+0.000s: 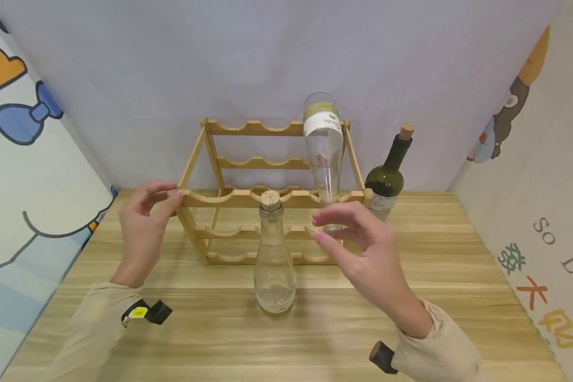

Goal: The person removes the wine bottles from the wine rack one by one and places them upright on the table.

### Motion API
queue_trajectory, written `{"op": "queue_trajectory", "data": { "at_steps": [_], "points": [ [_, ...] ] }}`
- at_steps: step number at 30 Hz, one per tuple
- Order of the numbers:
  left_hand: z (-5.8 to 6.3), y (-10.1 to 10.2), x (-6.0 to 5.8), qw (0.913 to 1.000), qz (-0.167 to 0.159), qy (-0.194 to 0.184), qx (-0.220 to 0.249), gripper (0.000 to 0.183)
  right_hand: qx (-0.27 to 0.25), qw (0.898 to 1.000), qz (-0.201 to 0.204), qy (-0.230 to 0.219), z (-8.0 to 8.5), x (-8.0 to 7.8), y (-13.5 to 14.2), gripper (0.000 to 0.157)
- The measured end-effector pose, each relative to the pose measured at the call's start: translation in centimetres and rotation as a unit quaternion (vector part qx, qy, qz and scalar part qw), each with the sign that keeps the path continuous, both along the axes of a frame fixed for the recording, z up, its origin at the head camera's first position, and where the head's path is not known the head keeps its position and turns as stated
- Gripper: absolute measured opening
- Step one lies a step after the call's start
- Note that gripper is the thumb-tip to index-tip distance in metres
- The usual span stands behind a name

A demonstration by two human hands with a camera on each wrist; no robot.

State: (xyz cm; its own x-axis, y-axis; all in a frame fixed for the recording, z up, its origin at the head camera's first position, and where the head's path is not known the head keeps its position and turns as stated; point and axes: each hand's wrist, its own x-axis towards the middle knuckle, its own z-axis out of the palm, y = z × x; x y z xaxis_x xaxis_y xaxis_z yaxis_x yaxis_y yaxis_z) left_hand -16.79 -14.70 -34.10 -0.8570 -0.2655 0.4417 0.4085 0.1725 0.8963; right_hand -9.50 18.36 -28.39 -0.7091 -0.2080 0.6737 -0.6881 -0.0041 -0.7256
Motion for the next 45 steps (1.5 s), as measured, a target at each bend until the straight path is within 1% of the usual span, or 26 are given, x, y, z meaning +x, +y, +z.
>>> {"op": "queue_trajectory", "data": {
  "at_steps": [3, 5, 9, 14, 17, 21, 25, 28, 33, 41, 45],
  "points": [
    [-0.1, 0.1, -0.1, 1.0000, -0.002, 0.009, -0.001, 0.025, 0.011, 1.000, 0.001, -0.002, 0.0, -0.1, -0.4, 0.034],
    [-0.2, 0.2, -0.2, 0.9999, -0.005, 0.013, 0.000, 0.025, 0.028, 1.000, -0.005, -0.010, -0.1, -0.2, -0.6, 0.036],
    [-0.3, 0.3, -0.3, 0.9999, -0.009, 0.012, -0.005, 0.025, 0.072, 0.996, -0.020, -0.041, -0.2, -0.3, -1.3, 0.041],
    [-0.4, 0.2, -0.2, 0.9996, -0.015, 0.010, -0.019, 0.024, 0.108, 0.991, -0.014, -0.072, -0.6, -0.6, -2.2, 0.048],
    [-0.6, 0.1, -0.2, 0.9995, -0.012, 0.010, -0.027, 0.024, 0.126, 0.988, -0.018, -0.084, -1.1, -0.8, -2.8, 0.051],
    [-0.9, -0.1, -0.3, 0.9990, -0.007, 0.013, -0.042, 0.024, 0.149, 0.983, -0.021, -0.108, -1.7, -0.9, -3.5, 0.050],
    [-1.2, -0.1, -0.5, 0.9985, -0.008, 0.018, -0.051, 0.025, 0.175, 0.977, -0.012, -0.125, -2.1, -1.0, -4.2, 0.042],
    [-1.3, -0.1, -0.5, 0.9982, -0.010, 0.023, -0.055, 0.025, 0.191, 0.975, -0.006, -0.118, -2.4, -1.1, -4.6, 0.037],
    [-1.3, 0.0, -0.5, 0.9975, -0.009, 0.035, -0.061, 0.023, 0.179, 0.979, 0.008, -0.097, -3.0, -1.6, -5.1, 0.036],
    [-1.5, 0.0, -0.5, 0.9966, -0.001, 0.048, -0.066, 0.023, 0.174, 0.981, 0.005, -0.088, -3.6, -1.8, -5.2, 0.032],
    [-1.6, 0.1, -0.6, 0.9967, 0.001, 0.045, -0.068, 0.023, 0.172, 0.982, -0.002, -0.085, -3.6, -1.8, -5.2, 0.032]
  ]
}}
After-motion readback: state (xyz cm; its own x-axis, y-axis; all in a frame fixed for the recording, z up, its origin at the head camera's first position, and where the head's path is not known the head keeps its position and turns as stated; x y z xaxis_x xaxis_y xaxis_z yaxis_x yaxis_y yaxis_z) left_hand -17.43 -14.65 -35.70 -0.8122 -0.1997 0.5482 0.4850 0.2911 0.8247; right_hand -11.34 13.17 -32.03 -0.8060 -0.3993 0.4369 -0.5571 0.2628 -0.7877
